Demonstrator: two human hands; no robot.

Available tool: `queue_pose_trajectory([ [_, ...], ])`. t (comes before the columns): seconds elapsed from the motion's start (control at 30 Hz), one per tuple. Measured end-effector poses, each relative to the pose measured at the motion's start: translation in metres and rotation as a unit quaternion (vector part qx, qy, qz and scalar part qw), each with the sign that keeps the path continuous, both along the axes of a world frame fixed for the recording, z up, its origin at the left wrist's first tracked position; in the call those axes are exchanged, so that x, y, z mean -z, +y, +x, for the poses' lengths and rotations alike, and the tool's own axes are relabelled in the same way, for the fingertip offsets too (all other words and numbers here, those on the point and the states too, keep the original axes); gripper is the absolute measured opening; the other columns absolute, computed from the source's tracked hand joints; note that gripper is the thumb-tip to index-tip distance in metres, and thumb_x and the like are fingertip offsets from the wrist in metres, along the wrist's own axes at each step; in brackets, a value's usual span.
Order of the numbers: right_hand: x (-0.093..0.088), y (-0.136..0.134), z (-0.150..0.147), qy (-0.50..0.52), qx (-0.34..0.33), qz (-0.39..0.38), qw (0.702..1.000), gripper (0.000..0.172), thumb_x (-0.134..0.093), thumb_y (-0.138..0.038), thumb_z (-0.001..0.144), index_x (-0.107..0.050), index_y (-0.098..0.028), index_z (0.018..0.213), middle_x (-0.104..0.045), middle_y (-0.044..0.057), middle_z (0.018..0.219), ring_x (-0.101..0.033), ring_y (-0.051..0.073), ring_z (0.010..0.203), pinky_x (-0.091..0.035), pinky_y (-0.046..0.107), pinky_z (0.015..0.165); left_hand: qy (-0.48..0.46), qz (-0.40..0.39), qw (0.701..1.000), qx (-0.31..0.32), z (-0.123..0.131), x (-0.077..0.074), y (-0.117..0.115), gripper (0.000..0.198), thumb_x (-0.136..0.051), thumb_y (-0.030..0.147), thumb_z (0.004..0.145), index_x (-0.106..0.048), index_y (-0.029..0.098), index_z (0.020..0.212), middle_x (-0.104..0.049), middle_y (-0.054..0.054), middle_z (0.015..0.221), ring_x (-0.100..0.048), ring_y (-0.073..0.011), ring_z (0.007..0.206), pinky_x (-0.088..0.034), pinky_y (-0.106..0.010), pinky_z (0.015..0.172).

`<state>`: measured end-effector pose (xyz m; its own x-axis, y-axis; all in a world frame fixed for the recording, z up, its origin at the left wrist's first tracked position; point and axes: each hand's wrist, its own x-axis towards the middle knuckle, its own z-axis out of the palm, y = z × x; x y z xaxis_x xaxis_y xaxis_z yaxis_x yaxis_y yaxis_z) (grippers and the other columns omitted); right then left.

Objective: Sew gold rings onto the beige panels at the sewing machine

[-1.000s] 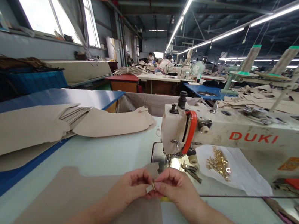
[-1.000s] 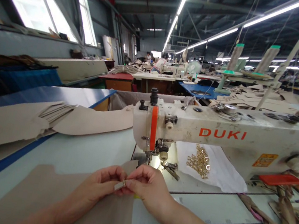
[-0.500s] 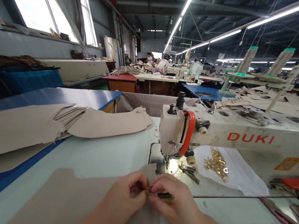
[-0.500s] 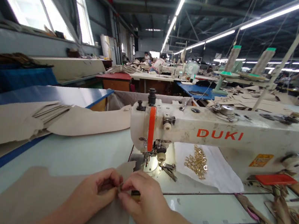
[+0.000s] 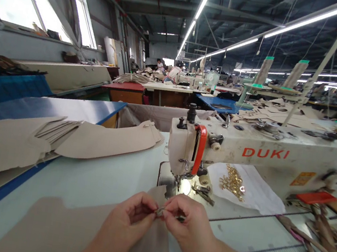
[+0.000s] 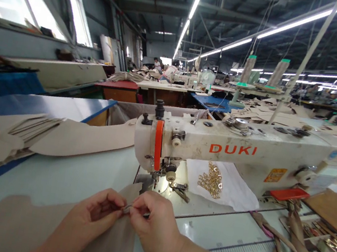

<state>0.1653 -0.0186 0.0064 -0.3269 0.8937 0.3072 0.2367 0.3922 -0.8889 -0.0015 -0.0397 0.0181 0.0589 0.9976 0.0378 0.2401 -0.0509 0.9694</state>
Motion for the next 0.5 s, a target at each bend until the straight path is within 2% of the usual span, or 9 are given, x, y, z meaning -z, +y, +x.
queue_pose_trajectory([
  [0.1, 0.0007, 0.0009, 0.0009, -0.002, -0.003, 0.014, 1.0, 0.011, -0.056, -0.014, 0.075, -0.059, -0.018, 0.065, -0.064, 0.001, 0.072, -0.057, 0.012, 0.066, -0.042, 0.022, 0.063, 0.002, 0.0, 1.0, 0.01, 0.0003, 0.0018, -0.0002, 0.011, -0.063, 0.027, 0.069, -0.058, 0.02, 0.076, -0.064, 0.0, 0.074, -0.064, -0.0161, 0.073, -0.051, -0.024, 0.071],
  [0.3, 0.0016, 0.0006, 0.0034, 0.012, -0.025, 0.016, 1.0, 0.009, -0.057, -0.016, 0.077, -0.06, -0.018, 0.068, -0.064, 0.002, 0.078, -0.058, 0.013, 0.072, -0.043, 0.023, 0.068, 0.101, 0.065, 0.993, -0.01, 0.0009, -0.003, -0.0043, 0.006, -0.06, 0.027, 0.075, -0.059, 0.021, 0.074, -0.064, 0.002, 0.071, -0.063, -0.0148, 0.071, -0.05, -0.022, 0.069],
  [0.5, 0.0038, 0.0001, 0.0031, 0.099, -0.053, -0.105, 0.988, 0.003, -0.062, -0.02, 0.076, -0.059, -0.019, 0.078, -0.06, -0.003, 0.067, -0.053, 0.011, 0.06, -0.04, 0.02, 0.058, 0.143, 0.097, 0.985, -0.02, 0.0006, -0.0026, -0.0096, 0.005, -0.06, 0.027, 0.076, -0.059, 0.022, 0.075, -0.065, 0.003, 0.073, -0.064, -0.0137, 0.072, -0.049, -0.021, 0.07],
])
